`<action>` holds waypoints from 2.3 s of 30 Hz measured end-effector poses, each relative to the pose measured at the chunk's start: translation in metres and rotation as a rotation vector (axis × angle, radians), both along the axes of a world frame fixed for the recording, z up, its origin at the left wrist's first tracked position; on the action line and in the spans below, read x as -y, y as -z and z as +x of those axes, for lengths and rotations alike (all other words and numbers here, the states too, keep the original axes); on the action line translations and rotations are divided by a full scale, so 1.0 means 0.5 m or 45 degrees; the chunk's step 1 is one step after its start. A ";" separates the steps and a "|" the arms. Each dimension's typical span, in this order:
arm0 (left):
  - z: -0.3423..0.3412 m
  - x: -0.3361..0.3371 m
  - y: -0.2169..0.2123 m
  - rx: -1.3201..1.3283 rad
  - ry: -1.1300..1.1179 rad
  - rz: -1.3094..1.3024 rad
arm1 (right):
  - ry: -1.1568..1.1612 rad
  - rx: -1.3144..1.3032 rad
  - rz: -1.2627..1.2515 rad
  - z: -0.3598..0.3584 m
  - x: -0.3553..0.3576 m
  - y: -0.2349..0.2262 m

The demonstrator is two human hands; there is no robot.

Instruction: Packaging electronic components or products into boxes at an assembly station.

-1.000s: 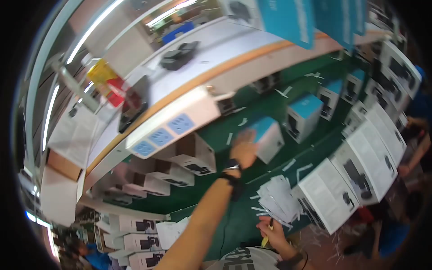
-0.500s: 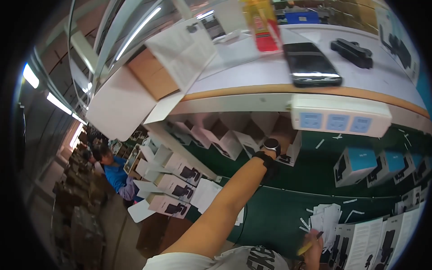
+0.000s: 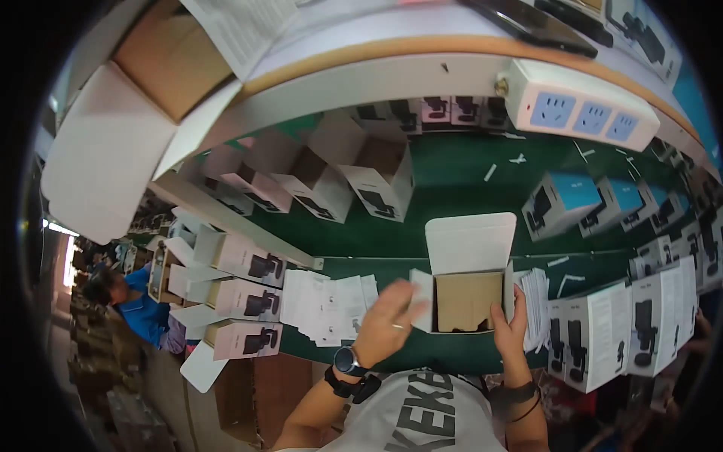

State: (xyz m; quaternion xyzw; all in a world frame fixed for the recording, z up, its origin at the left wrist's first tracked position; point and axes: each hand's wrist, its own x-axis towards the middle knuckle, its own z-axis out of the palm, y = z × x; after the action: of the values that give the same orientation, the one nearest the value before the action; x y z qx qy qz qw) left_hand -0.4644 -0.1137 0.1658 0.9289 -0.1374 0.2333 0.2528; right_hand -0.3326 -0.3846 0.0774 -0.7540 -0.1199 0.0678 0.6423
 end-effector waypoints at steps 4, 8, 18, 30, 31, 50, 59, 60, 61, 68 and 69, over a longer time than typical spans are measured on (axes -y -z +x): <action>-0.060 -0.097 0.161 -0.081 -0.969 -0.356 | 0.205 -0.366 0.139 -0.094 0.010 0.030; -0.120 -0.214 0.397 -0.856 -1.532 -0.156 | 0.261 -0.323 0.118 -0.146 -0.014 0.048; -0.211 -0.255 0.362 -0.204 -1.204 -0.865 | -0.076 -0.525 -0.062 -0.198 0.040 -0.047; -0.013 -0.009 0.080 0.017 -0.406 -0.190 | 0.005 -0.697 0.157 -0.253 0.065 0.019; -0.004 -0.008 0.085 0.037 -0.467 -0.231 | 0.032 -0.682 0.154 -0.254 0.067 0.019; 0.065 0.088 -0.204 1.003 -0.384 -0.718 | 0.010 -0.487 -0.008 -0.237 0.049 0.065; 0.067 0.050 -0.212 1.038 -0.733 -0.620 | 0.002 -0.516 -0.006 -0.245 0.049 0.089; 0.067 0.045 -0.213 1.047 -0.774 -0.606 | -0.004 -0.516 -0.004 -0.244 0.049 0.087; 0.068 0.041 -0.215 1.056 -0.815 -0.592 | 0.003 -0.516 -0.024 -0.241 0.052 0.083; 0.068 0.016 -0.227 1.093 -1.094 -0.512 | 0.003 -0.560 -0.017 -0.247 0.041 0.094; 0.066 0.013 -0.228 1.098 -1.141 -0.497 | 0.004 -0.576 -0.019 -0.247 0.045 0.092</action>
State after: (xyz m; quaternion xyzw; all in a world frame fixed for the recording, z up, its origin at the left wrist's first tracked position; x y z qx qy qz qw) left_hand -0.4314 -0.1201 0.2796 0.6562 0.2190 0.6886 0.2173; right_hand -0.4563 -0.4073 0.0316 -0.7244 0.0288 0.2349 0.6475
